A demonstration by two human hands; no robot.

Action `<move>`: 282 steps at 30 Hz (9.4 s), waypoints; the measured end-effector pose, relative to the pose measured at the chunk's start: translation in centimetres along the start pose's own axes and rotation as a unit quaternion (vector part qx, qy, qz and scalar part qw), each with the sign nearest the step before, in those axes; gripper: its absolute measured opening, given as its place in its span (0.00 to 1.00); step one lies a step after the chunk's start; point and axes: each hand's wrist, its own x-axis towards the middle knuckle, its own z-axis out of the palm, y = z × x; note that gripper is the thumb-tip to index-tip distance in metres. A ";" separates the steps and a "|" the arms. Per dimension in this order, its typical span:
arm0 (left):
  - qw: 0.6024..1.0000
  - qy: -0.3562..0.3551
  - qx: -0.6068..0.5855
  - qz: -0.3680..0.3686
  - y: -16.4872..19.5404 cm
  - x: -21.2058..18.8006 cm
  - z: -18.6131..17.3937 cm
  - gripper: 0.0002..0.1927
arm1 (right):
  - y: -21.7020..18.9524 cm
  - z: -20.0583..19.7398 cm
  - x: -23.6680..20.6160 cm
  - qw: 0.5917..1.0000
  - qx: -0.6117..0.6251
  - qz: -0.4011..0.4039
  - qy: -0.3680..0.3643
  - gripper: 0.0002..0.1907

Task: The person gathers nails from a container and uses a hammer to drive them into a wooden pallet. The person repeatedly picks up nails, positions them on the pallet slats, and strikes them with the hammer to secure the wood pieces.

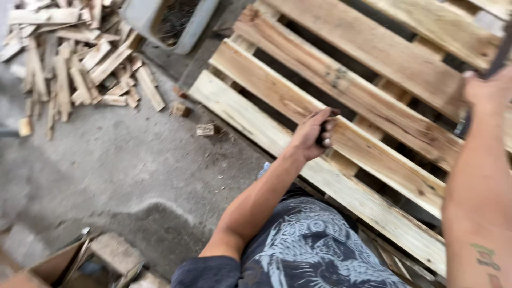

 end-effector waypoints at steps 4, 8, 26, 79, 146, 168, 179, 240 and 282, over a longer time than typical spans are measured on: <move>1.000 0.025 -0.005 -0.012 -0.1 0.5 -1.7 0.11 | 0.4 -0.4 0.7 0.999 0.004 0.017 0.028 0.32; 0.998 0.065 0.011 -0.011 1.4 1.6 -0.6 0.10 | 1.4 -0.9 1.8 0.999 0.006 -0.004 0.047 0.26; 0.713 -0.055 0.610 0.342 3.1 25.0 19.0 0.09 | 6.8 1.0 4.2 0.982 0.115 0.152 -0.002 0.21; 0.645 -0.043 0.622 0.442 0.9 27.4 25.8 0.08 | 12.1 1.5 6.0 0.954 0.288 0.075 0.031 0.18; 0.995 -0.072 0.039 0.048 9.8 28.0 14.6 0.19 | 13.7 1.2 -3.9 0.794 0.537 0.285 -0.030 0.11; 0.289 0.126 0.832 0.457 14.3 38.9 18.9 0.18 | 3.8 -7.5 3.7 0.842 0.461 -0.214 0.181 0.08; 0.305 0.138 0.825 0.456 14.4 37.4 18.3 0.15 | 1.4 -1.7 4.3 0.929 0.288 0.130 -0.192 0.16; 0.318 0.129 0.782 0.519 15.1 37.7 17.9 0.11 | 3.1 5.2 1.9 0.962 0.247 0.058 -0.103 0.10; 0.985 -0.164 -0.025 -0.053 3.8 32.2 22.9 0.14 | -4.1 2.3 3.9 0.799 0.570 0.193 0.009 0.14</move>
